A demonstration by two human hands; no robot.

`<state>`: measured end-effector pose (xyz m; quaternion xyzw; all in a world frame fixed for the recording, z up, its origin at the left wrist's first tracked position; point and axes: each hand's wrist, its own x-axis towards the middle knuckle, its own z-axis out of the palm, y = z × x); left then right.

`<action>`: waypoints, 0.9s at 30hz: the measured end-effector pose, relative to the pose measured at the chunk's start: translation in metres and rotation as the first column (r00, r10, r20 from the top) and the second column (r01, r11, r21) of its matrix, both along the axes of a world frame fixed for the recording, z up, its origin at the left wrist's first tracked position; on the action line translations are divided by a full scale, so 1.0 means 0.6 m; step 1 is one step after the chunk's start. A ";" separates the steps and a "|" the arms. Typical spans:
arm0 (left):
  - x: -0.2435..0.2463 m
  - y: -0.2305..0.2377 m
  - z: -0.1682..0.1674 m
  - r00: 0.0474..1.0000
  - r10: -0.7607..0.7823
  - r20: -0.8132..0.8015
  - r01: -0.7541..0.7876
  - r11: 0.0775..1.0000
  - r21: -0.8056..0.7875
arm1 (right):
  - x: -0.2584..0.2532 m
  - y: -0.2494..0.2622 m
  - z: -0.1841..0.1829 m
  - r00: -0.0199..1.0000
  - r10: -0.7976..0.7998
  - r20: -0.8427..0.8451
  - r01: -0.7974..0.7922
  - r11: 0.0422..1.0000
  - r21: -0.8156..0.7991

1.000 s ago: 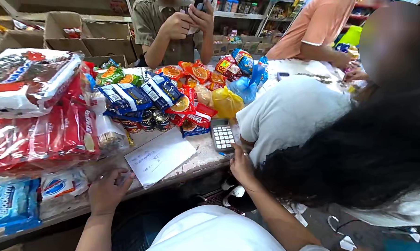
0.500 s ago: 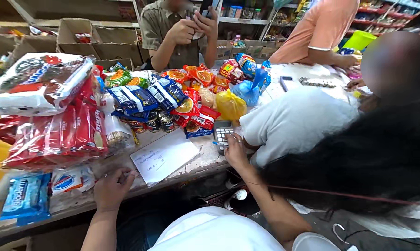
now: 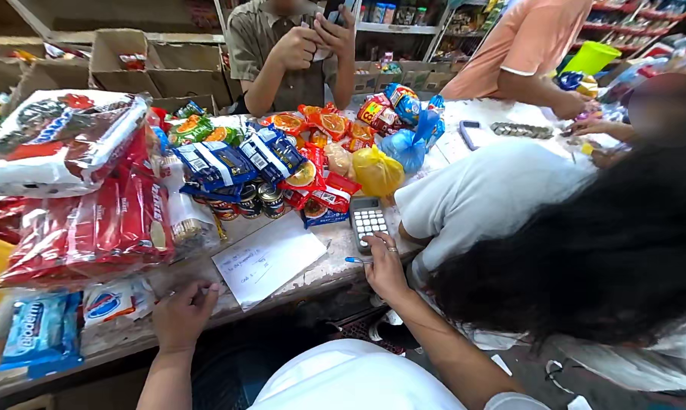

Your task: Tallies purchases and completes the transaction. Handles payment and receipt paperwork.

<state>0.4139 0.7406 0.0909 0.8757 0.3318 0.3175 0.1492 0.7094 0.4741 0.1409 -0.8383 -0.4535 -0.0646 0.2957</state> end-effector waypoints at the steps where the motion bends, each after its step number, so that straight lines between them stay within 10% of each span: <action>1: 0.000 0.000 0.000 1.000 -0.001 -0.003 0.001 1.000 -0.004 | 0.003 0.000 0.002 1.000 -0.002 -0.025 0.002 1.000 -0.017; 27: -0.002 -0.002 0.003 0.999 0.023 0.029 -0.023 1.000 -0.022 | 0.109 0.070 0.028 0.918 -0.266 -0.293 0.263 0.964 -0.052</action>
